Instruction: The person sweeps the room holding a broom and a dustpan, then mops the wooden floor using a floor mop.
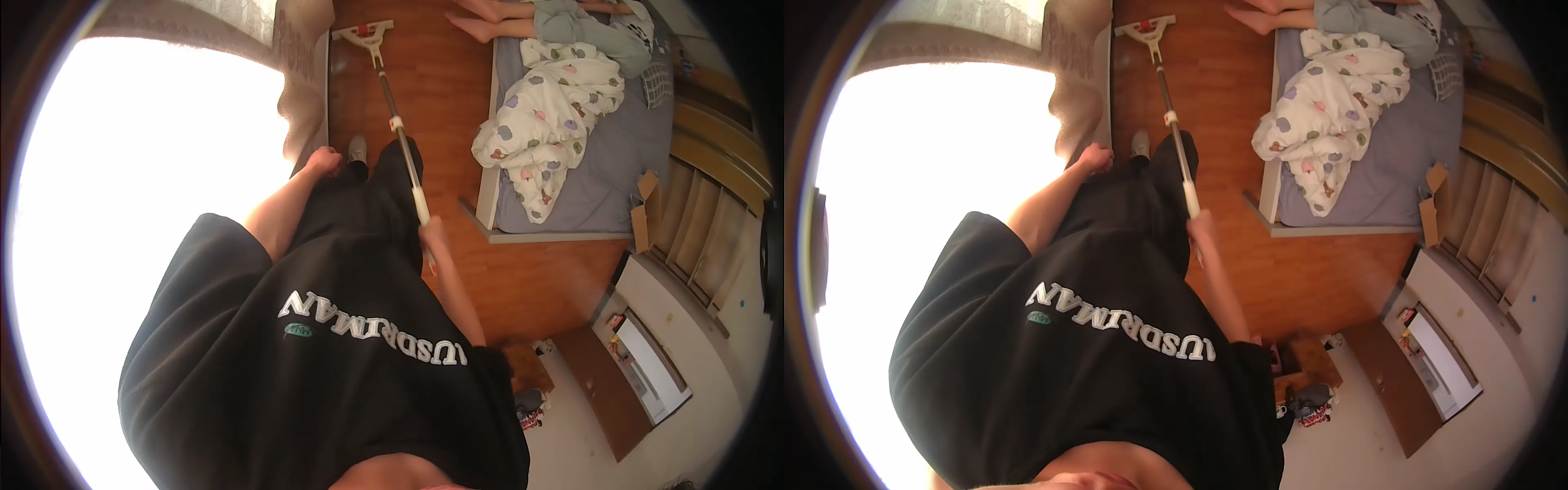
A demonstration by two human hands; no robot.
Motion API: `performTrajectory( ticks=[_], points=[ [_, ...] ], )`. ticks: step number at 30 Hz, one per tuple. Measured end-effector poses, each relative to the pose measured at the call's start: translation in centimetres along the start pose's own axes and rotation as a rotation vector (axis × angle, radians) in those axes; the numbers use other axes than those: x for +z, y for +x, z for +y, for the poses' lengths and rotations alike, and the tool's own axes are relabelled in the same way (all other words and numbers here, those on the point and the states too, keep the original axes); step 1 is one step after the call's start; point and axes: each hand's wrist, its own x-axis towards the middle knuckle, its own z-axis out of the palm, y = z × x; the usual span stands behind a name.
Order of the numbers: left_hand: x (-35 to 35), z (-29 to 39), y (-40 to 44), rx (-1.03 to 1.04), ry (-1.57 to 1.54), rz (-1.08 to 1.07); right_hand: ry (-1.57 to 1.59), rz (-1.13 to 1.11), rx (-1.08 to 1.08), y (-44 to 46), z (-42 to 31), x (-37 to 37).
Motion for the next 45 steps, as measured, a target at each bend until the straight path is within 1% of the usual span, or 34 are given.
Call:
performTrajectory(
  ticks=[1, 3, 5, 7, 8, 10, 11, 13, 14, 15, 17, 19, 21, 22, 24, 28, 29, 31, 32, 34, 37, 39, 41, 42, 43, 45],
  points=[
    [0.1, 0.0, -0.5, 0.009, -0.059, -0.020, -0.078, 0.028, -0.081, 2.7, 0.2, 1.0],
    [0.1, 0.1, -1.4, 0.021, -0.113, -0.028, 0.054, -0.066, 0.023, 1.1, -6.3, -1.2],
    [-0.4, 1.0, -2.1, 0.011, -0.045, -0.023, 0.119, -0.096, 0.013, 2.3, -8.8, -1.2],
    [-0.8, 1.5, -2.3, 0.020, -0.050, 0.011, 0.175, -0.144, 0.029, 3.9, -9.1, -0.8],
    [-0.9, 1.5, -2.4, 0.015, -0.067, 0.035, 0.178, -0.143, 0.027, 4.7, -8.0, -0.6],
    [-0.8, 1.3, -1.9, 0.040, -0.074, 0.043, 0.134, -0.231, -0.028, 6.9, -4.2, 0.1],
    [-0.8, 1.5, -2.4, 0.034, -0.050, 0.054, 0.081, -0.170, -0.030, 6.9, -2.3, 0.3],
    [-0.8, 0.5, -2.3, 0.001, -0.001, 0.058, 0.053, -0.071, -0.009, 3.7, 0.9, 0.1],
    [-0.5, -0.3, -1.6, 0.013, 0.016, 0.024, 0.095, -0.147, 0.034, 1.5, 2.6, -0.2],
    [-0.2, -1.2, -1.2, 0.028, 0.029, -0.010, 0.084, -0.166, 0.123, 0.8, 5.6, 0.4],
    [0.5, -2.2, -0.8, -0.003, 0.073, -0.039, -0.048, -0.203, 0.180, -1.4, 10.8, 0.7],
    [1.3, -3.0, -0.2, -0.024, 0.101, -0.067, -0.120, -0.239, 0.260, -6.4, 12.8, -0.7],
    [1.6, -3.7, 0.5, 0.030, 0.246, -0.030, -0.185, -0.276, 0.295, -8.7, 19.5, 0.5],
    [1.8, -3.5, 0.6, 0.028, 0.244, -0.041, -0.209, -0.276, 0.311, -10.7, 20.7, 0.1],
    [1.8, -2.4, 0.3, -0.017, 0.118, -0.103, -0.240, -0.291, 0.358, -14.7, 22.4, -1.2],
    [1.7, -0.9, 0.1, -0.021, 0.038, -0.110, -0.201, -0.275, 0.433, -19.4, 26.4, -2.1],
    [1.5, -1.1, 0.4, -0.007, 0.018, -0.112, -0.211, -0.277, 0.442, -20.1, 26.8, -2.2],
    [1.5, -1.6, 1.0, 0.006, -0.012, -0.114, -0.190, -0.182, 0.417, -21.1, 25.4, -1.6],
    [1.5, -2.1, 1.3, -0.005, -0.036, -0.109, -0.255, -0.213, 0.499, -21.6, 18.5, -2.9],
    [1.2, -2.9, 2.0, -0.014, -0.062, -0.100, -0.161, -0.143, 0.523, -22.7, 19.7, 0.7],
    [0.4, -5.3, 2.4, -0.060, -0.084, -0.095, -0.081, -0.128, 0.531, -22.0, 20.0, 2.6],
    [0.2, -6.4, 2.7, -0.082, -0.160, -0.074, -0.036, -0.132, 0.538, -20.1, 20.6, 2.9],
    [-0.2, -6.2, 2.8, -0.078, -0.155, -0.060, -0.004, -0.116, 0.517, -17.5, 20.6, 3.0],
    [-0.7, -6.3, 2.8, -0.100, -0.137, -0.051, 0.010, -0.113, 0.503, -16.3, 20.6, 2.9],
    [-1.3, -6.3, 3.4, -0.054, 0.001, -0.043, 0.019, -0.109, 0.489, -14.9, 20.5, 2.8],
    [-1.8, -6.3, 4.1, -0.053, -0.084, -0.018, 0.034, -0.107, 0.456, -11.6, 20.0, 2.5]
  ],
)
